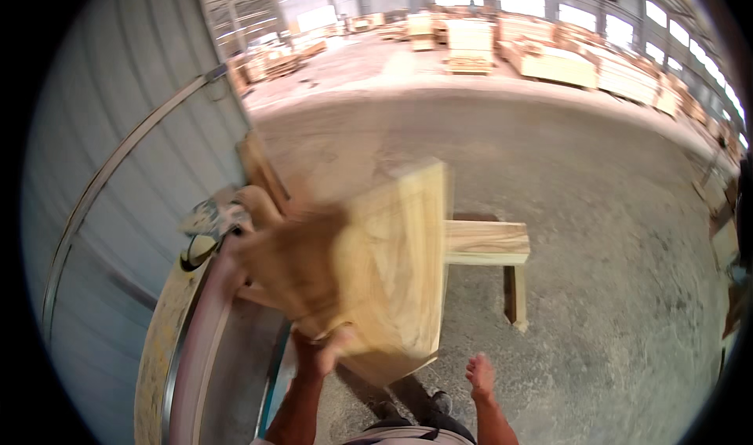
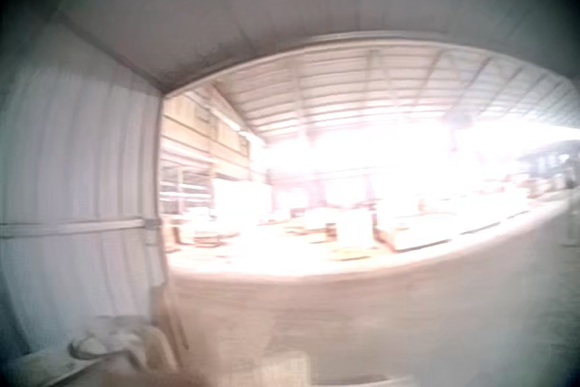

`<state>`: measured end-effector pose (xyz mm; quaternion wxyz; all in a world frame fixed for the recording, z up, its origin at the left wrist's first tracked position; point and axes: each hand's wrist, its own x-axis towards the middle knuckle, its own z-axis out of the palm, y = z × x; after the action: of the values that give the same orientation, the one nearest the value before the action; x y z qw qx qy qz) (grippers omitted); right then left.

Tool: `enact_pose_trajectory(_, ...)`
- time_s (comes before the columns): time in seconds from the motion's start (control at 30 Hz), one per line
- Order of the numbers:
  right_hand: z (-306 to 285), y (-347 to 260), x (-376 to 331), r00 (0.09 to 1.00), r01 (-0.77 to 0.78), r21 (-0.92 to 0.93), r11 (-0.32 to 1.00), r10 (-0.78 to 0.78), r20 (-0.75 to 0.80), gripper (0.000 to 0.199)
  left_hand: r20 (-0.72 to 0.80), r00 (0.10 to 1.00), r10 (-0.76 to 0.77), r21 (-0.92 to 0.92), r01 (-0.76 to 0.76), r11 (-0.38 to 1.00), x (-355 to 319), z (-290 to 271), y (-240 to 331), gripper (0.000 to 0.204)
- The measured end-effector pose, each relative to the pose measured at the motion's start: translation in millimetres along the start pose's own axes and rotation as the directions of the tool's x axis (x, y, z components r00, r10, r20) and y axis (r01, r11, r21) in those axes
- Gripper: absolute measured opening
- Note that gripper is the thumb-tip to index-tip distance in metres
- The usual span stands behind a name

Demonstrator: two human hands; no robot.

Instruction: The person uses a belt sander to smooth the surfaces and edges of rectangular wooden planks. They handle the planks one at a time, pressing them against the moving belt and flipping them to sand different sides. The person stacks the finished planks on a nearby wooden stool.

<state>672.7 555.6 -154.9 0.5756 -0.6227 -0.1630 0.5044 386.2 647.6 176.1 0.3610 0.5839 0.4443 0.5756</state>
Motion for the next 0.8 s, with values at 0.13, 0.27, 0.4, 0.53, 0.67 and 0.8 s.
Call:
enact_pose_trajectory(0.13,29,-104,-23,0.998,-0.068,0.297,0.953,0.064,0.021,0.052,0.215,0.976,0.033,0.202,-0.078,0.976,-10,2,-17,0.026)
enact_pose_trajectory(0.27,72,-164,-33,0.949,-0.013,0.484,0.875,-0.142,0.282,0.06,0.224,0.911,-0.346,0.195,0.306,0.932,-33,-6,-24,0.031)
enact_pose_trajectory(0.4,104,-200,-39,0.911,-0.044,0.511,0.858,-0.175,0.372,0.071,0.308,0.938,-0.161,0.29,0.069,0.955,-54,-18,-73,0.028)
enact_pose_trajectory(0.53,99,-207,-71,0.938,0.014,0.307,0.952,-0.119,0.325,0.04,0.36,0.85,-0.384,0.33,0.269,0.905,-81,-51,-120,0.016)
enact_pose_trajectory(0.67,114,-198,-94,0.964,0.053,0.171,0.984,-0.095,0.248,0.038,0.323,0.847,-0.423,0.257,0.352,0.9,-91,-58,-122,0.018)
enact_pose_trajectory(0.8,106,-184,-89,0.891,0.338,-0.072,0.938,-0.294,0.345,0.04,0.407,0.856,-0.318,0.304,0.202,0.931,-94,-61,-145,0.024)
